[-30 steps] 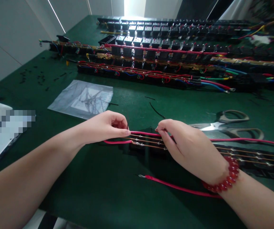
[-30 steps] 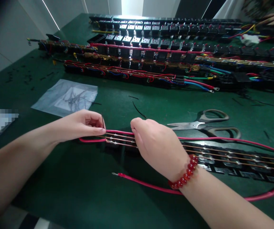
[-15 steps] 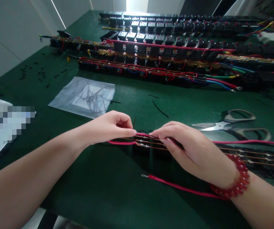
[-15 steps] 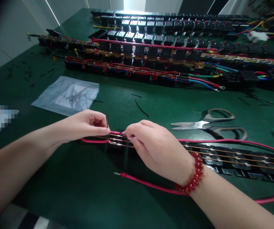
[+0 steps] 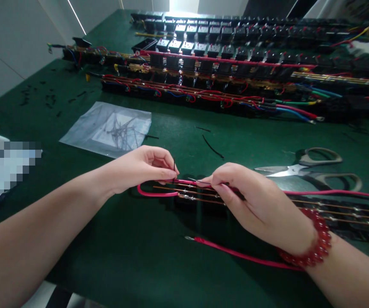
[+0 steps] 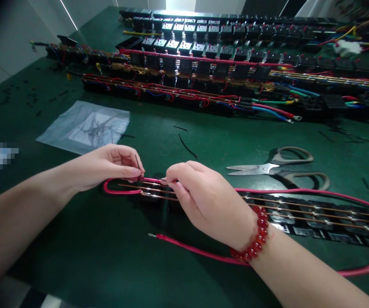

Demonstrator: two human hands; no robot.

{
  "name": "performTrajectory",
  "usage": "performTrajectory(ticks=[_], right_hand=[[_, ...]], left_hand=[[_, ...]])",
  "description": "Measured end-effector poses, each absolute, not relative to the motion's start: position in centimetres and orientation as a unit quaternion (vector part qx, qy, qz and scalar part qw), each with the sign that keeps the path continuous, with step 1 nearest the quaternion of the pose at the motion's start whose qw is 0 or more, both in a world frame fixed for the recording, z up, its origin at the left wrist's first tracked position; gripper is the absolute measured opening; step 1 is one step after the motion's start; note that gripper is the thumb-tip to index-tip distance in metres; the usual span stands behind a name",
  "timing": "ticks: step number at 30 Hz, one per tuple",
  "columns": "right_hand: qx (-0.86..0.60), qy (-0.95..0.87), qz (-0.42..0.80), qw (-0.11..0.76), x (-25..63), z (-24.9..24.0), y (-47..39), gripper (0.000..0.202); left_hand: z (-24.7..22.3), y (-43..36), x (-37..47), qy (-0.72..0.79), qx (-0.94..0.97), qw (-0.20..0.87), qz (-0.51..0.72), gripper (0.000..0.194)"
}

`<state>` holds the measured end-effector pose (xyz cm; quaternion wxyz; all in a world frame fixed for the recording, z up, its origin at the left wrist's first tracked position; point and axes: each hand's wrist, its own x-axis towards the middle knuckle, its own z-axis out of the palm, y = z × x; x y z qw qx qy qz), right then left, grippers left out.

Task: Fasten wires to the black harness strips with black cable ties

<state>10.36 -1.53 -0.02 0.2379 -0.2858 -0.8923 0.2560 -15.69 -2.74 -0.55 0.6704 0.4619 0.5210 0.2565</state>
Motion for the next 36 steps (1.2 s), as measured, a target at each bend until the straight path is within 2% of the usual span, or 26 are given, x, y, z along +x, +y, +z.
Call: performTrajectory(ticks=[5,12,17,22,25,30,36], right_hand=[[-0.289,-0.892,0.259,0.233,10.3,0.1,-1.4,0.013],[-0.278,-0.895,0.251,0.242,10.3,0.0,-1.5,0.013],[-0.283,-0.892,0.262,0.237,10.3,-0.1,-1.5,0.013],[-0.280,-0.894,0.256,0.237,10.5,-0.1,-1.3,0.013],[-0.278,-0.898,0.255,0.227,10.5,-0.2,-1.2,0.015],[-0.268,-0.900,0.243,0.241,10.1,-0.3,-1.5,0.014],[-0.345,-0.890,0.206,0.218,10.0,0.2,-1.8,0.013]], left_hand=[[-1.0,-3.5,-14.8,0.521,0.448,0.655,0.314,0.011],[-1.0,-3.8,-14.3,0.541,0.461,0.629,0.315,0.013],[-0.8,-3.7,-14.3,0.573,0.498,0.594,0.267,0.020],[0.0,-4.0,-14.4,0.581,0.621,0.493,0.181,0.036],[0.5,-4.3,-14.1,0.587,0.651,0.460,0.142,0.037],[0.7,-4.2,-14.1,0.585,0.623,0.502,0.135,0.035],[0.2,-3.6,-15.2,0.580,0.590,0.551,0.110,0.040]])
